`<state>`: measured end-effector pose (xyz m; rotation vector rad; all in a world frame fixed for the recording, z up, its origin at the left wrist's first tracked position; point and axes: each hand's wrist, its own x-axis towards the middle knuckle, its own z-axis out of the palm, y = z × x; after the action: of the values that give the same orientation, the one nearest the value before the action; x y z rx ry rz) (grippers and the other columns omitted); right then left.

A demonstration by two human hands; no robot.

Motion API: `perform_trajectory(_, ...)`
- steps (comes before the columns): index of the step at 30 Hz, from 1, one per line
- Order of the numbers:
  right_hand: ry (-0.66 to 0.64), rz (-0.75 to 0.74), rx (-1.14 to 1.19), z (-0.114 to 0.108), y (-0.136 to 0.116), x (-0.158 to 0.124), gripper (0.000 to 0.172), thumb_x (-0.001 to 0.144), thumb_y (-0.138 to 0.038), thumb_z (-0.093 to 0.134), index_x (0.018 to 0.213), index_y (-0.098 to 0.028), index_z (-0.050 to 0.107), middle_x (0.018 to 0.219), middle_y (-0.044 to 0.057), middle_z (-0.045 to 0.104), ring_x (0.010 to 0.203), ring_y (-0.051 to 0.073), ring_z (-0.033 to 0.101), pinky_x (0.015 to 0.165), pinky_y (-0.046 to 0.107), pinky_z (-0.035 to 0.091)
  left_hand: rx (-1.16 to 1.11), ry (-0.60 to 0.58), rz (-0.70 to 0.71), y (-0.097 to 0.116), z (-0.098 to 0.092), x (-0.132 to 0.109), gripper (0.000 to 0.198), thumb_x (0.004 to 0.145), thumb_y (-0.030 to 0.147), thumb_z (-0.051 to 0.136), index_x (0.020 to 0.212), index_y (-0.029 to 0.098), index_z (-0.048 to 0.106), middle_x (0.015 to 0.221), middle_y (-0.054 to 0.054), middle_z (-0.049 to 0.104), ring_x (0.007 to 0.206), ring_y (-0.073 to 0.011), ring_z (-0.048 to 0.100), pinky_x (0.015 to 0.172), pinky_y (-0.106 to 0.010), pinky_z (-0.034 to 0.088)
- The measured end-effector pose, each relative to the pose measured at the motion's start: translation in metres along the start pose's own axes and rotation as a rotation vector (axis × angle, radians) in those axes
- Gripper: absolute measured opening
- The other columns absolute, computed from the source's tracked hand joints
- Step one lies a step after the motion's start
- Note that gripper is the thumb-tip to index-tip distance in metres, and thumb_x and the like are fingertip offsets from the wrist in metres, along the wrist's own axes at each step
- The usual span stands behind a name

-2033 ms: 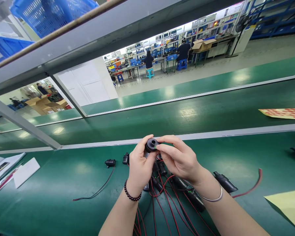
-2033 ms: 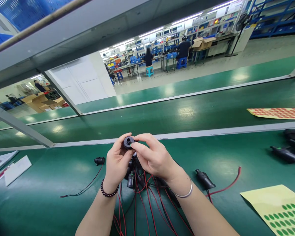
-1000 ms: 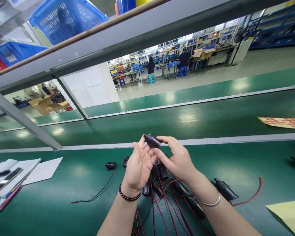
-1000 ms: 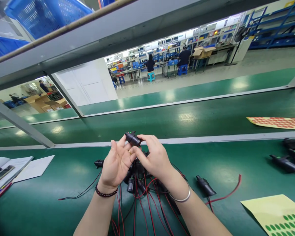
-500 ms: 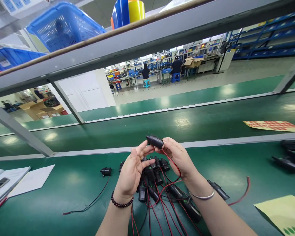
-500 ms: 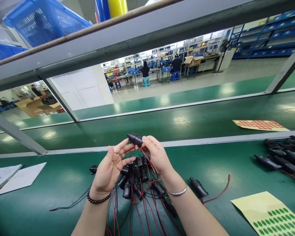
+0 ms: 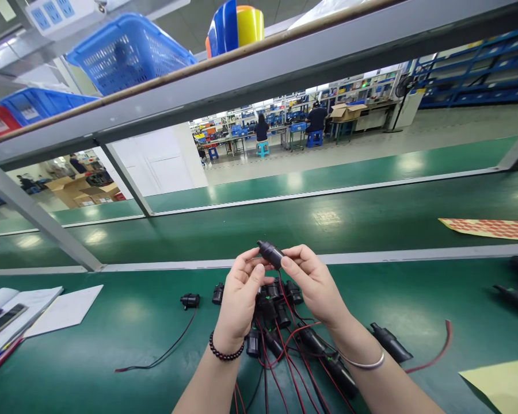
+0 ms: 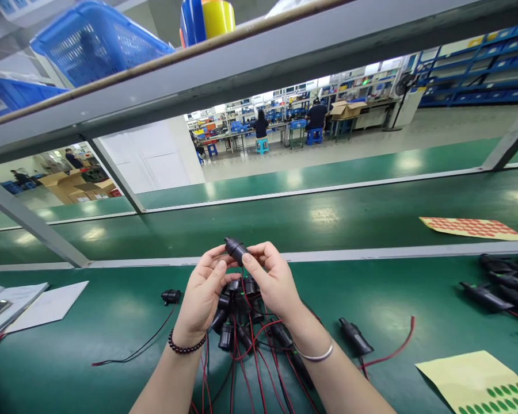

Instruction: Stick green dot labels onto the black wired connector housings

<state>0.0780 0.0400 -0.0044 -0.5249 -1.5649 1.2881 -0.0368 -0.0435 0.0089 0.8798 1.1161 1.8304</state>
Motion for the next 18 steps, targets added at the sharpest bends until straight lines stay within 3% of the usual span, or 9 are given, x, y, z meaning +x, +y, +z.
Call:
perform_trajectory(8, -0.036, -0.225, -0.363, 0.006, -0.006, -0.007, 0.017, 0.084, -0.035, 0.061, 0.091, -0.020, 0.060, 0.083, 0.006, 0.071, 0.077, 0.019, 0.069, 0.071, 0.031, 0.056, -0.043, 0.117, 0.041, -0.017, -0.004, 0.012, 0.034, 0.076, 0.039, 0.076, 0.097, 0.019, 0.060, 0.085, -0.001, 0.066, 0.074, -0.0090, 0.060, 0.069, -0.020, 0.049)
perform_trajectory(12, -0.069, -0.192, -0.289, 0.005, -0.001, -0.010, 0.017, 0.085, -0.035, 0.060, 0.093, -0.020, 0.059, 0.081, 0.004, 0.070, 0.073, 0.018, 0.069, 0.068, 0.029, 0.056, -0.002, 0.082, 0.118, -0.020, -0.005, 0.012, 0.039, 0.078, 0.041, 0.074, 0.108, 0.021, 0.059, 0.102, -0.005, 0.067, 0.095, -0.0146, 0.063, 0.085, -0.025, 0.049)
perform_trajectory(15, 0.050, -0.230, -0.201, -0.004, -0.005, -0.003, 0.024, 0.084, -0.042, 0.063, 0.093, -0.020, 0.056, 0.077, 0.003, 0.069, 0.064, 0.017, 0.067, 0.059, 0.028, 0.056, 0.020, 0.010, 0.146, -0.017, -0.003, 0.005, 0.051, 0.082, 0.047, 0.068, 0.125, 0.025, 0.053, 0.124, -0.010, 0.062, 0.110, -0.0204, 0.061, 0.093, -0.031, 0.049)
perform_trajectory(18, 0.182, -0.349, -0.244, -0.022, -0.032, 0.021, 0.031, 0.083, -0.045, 0.063, 0.098, -0.019, 0.054, 0.082, 0.006, 0.069, 0.062, 0.017, 0.066, 0.057, 0.030, 0.055, 0.058, 0.002, 0.163, -0.012, -0.003, 0.001, 0.057, 0.084, 0.050, 0.064, 0.133, 0.027, 0.048, 0.134, -0.012, 0.057, 0.115, -0.0231, 0.060, 0.097, -0.035, 0.048)
